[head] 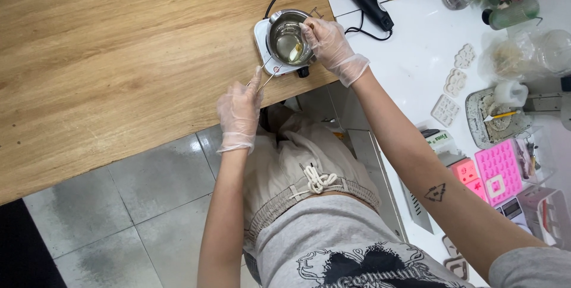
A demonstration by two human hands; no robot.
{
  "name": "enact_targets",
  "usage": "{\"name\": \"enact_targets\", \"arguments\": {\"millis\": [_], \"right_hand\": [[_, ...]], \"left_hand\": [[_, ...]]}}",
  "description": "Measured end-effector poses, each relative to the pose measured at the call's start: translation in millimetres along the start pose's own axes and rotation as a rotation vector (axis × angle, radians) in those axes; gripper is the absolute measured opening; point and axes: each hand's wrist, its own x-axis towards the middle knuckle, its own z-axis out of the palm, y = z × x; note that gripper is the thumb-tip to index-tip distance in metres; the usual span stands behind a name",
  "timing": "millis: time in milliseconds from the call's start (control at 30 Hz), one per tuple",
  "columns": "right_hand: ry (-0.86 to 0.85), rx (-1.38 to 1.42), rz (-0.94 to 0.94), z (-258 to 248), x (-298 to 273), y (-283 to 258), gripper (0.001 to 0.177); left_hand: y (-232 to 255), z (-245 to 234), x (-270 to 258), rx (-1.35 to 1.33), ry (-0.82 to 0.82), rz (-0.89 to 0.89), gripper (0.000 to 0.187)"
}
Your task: Melting wax in a small pot using a heat gun and stirring it with a wooden stick.
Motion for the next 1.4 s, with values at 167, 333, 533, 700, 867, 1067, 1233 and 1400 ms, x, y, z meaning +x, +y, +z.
{"name": "enact_targets", "arguments": {"millis": [167, 333, 533, 700, 867, 1067, 1233, 1400], "right_hand": [[-0.004, 0.013, 0.016, -1.4, -0.7, -0.5, 0.034], [0.003, 0.054, -0.016, -2.7, -0.9, -5.7, 0.029], [0.003, -0.006, -0.029, 4.0, -5.3, 2.0, 0.027], [0.017, 0.003, -0.032, 4.0, -3.9, -1.1, 0.027], [0.066, 0.014, -0.059, 5.4, 0.4, 0.9, 0.025], [0.051, -0.026, -0.078, 6.7, -2.7, 2.4, 0.025], [0.020, -0.008, -0.051, 5.1, -5.8, 0.1, 0.022], [0.020, -0.044, -0.045, 4.2, -15.4, -4.7, 0.020]], "left_hand": [[0.9, -2.8, -0.7, -0.025, -0.026, -0.009, 0.066], [0.4, -4.6, 1.2, -0.024, -0.021, -0.005, 0.063], [0.7, -0.4, -0.4, -0.027, -0.028, -0.007, 0.066], [0.9, -0.2, 2.2, -0.004, -0.086, -0.028, 0.062], [-0.1, 2.1, 0.4, 0.000, -0.038, -0.007, 0.066], [0.3, 2.0, 1.4, 0.022, -0.018, 0.011, 0.063], [0.1, 1.4, 1.0, 0.017, -0.014, 0.009, 0.064], [2.6, 3.9, -1.2, 0.016, -0.021, -0.008, 0.065]]}}
